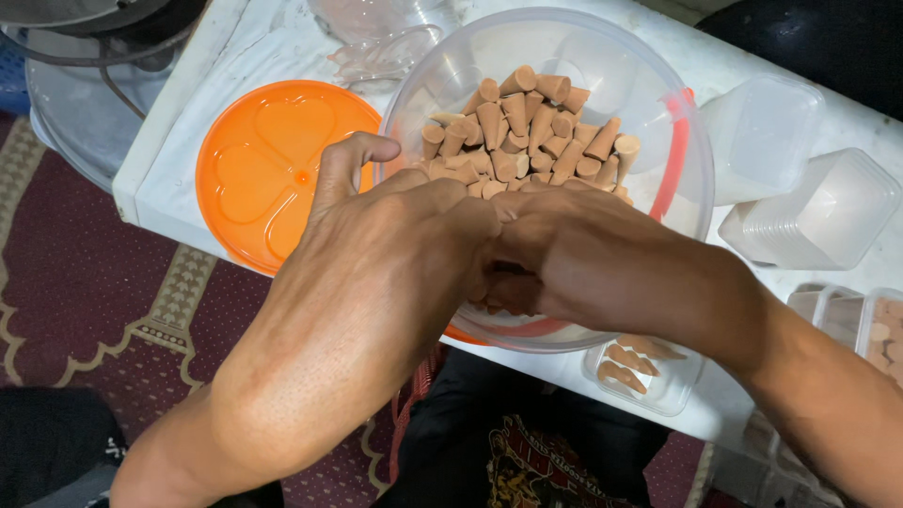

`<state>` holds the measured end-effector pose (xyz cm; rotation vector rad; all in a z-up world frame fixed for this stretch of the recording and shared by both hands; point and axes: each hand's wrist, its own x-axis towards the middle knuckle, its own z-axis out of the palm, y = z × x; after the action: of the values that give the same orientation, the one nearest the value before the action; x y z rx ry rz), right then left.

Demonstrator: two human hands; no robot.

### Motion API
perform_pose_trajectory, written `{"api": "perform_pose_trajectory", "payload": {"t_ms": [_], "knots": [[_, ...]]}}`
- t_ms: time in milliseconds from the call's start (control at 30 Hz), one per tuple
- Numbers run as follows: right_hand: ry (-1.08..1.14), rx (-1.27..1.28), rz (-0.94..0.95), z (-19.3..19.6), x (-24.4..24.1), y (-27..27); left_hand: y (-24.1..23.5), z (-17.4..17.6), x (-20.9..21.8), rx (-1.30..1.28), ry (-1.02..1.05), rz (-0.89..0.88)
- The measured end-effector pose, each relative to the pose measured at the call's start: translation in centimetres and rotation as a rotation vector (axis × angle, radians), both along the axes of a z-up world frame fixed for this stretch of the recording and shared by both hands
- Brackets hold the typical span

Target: The person transfers small brown cone-shaped items from a large orange-rimmed container into smaller clear plastic containers. They arrange the cones upright in the smaller containers by hand.

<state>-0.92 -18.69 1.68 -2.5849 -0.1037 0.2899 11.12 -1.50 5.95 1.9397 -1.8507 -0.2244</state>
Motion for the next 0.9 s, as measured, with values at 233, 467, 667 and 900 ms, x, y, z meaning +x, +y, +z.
{"api": "perform_pose_trajectory", "payload": {"t_ms": [233,467,667,900], "knots": [[0.084,0.053,-0.226,5.0,-5.7,-1.1,-0.8,0.9,-2.6,0.027,0.068,-0.04],[-0.423,-0.01,-0.331,6.7,-15.5,0.2,-2.4,0.8,-8.1,-0.125,-0.049,-0.128],[-0.343,-0.035,-0.635,2.7,-23.7,1.9,-3.3,-0.5,-13.4,-0.137,0.125,-0.352],[-0.109,-0.061,-0.77,-4.8,-27.1,3.0,-6.3,-9.2,-15.3,0.013,0.356,-0.379]]}}
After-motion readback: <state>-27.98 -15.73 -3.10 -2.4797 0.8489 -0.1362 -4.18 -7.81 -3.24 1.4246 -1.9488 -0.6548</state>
